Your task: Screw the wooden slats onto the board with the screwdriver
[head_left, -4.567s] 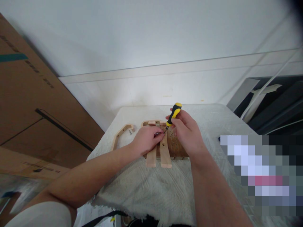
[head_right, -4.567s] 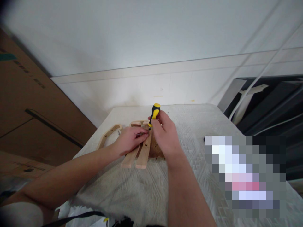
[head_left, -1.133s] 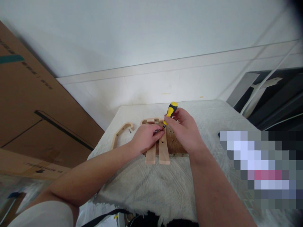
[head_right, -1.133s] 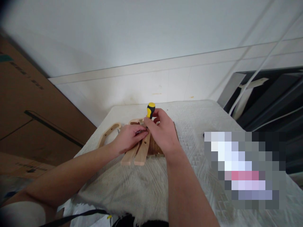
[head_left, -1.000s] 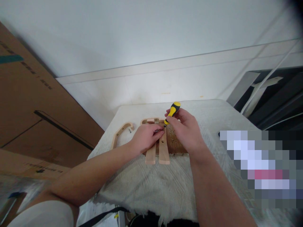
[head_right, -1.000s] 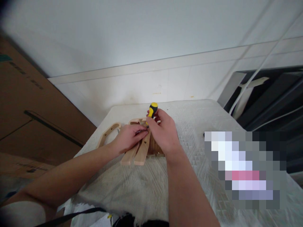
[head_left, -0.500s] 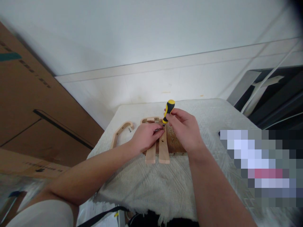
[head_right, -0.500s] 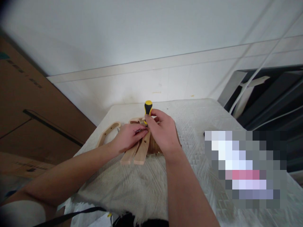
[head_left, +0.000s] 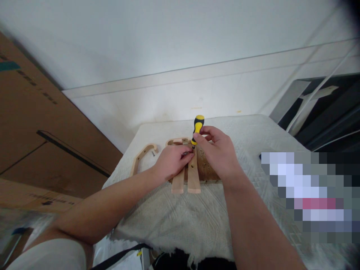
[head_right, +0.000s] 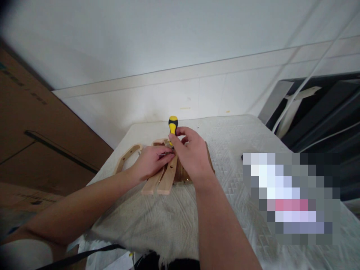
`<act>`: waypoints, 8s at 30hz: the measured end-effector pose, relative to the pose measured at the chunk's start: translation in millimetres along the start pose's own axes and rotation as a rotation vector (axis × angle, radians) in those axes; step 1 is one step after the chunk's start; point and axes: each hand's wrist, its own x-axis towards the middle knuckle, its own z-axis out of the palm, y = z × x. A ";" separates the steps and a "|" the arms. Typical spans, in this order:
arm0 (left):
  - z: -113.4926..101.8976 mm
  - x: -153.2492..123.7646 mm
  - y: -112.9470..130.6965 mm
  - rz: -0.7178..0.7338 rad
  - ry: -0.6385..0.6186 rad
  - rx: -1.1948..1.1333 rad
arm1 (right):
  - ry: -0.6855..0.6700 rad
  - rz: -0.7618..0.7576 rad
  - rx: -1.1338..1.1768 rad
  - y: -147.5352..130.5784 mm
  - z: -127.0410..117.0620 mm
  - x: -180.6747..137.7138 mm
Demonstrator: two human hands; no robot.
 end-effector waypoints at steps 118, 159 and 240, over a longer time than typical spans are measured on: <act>0.2 0.0 0.7 -0.001 0.010 0.018 | -0.049 -0.015 -0.010 -1.9 -2.5 -1.3; -0.7 -1.0 1.3 0.038 -0.005 0.027 | -0.077 -0.013 -0.037 -1.3 0.7 -1.1; 0.4 -1.9 2.3 0.005 0.030 0.031 | -0.029 -0.131 -0.105 5.4 4.9 -0.4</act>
